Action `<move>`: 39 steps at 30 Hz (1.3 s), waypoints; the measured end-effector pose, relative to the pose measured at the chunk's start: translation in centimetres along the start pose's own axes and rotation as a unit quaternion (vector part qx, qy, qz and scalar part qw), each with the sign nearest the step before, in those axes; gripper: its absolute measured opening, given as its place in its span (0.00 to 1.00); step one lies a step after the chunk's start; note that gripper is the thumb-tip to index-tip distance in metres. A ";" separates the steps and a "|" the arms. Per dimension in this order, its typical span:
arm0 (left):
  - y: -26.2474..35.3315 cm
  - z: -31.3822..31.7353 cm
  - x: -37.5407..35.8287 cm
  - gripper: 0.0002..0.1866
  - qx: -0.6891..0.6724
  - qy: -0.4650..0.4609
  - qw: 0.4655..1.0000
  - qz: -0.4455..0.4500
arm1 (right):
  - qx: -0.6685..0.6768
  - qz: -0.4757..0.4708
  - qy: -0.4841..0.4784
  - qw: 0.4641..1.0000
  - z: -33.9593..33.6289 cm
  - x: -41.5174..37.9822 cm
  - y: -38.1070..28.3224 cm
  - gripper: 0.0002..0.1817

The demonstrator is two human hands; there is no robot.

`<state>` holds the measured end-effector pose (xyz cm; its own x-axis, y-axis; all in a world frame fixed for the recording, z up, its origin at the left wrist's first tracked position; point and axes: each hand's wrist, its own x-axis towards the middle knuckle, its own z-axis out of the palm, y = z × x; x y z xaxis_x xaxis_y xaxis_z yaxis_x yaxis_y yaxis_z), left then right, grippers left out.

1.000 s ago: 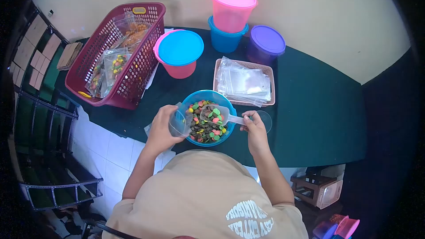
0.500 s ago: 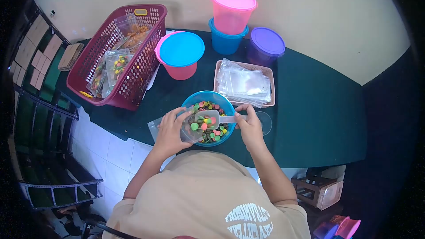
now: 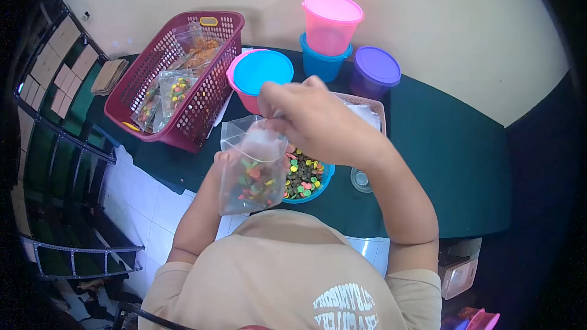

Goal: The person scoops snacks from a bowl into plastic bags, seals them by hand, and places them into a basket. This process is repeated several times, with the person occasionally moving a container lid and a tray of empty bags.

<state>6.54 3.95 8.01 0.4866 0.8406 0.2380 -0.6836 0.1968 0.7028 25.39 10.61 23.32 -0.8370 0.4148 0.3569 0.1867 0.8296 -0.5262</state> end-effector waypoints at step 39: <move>-3.3 -3.3 -4.7 0.42 0.147 0.320 0.927 -0.129 | 0.477 0.441 0.129 0.750 18.9 -14.8 10.3 0.04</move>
<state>4.75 0.94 2.35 0.1265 0.9301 -0.3448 -0.3653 0.3669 0.8555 29.99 5.95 -1.94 -0.4540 0.8057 -0.3805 0.0531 -0.4019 -0.9142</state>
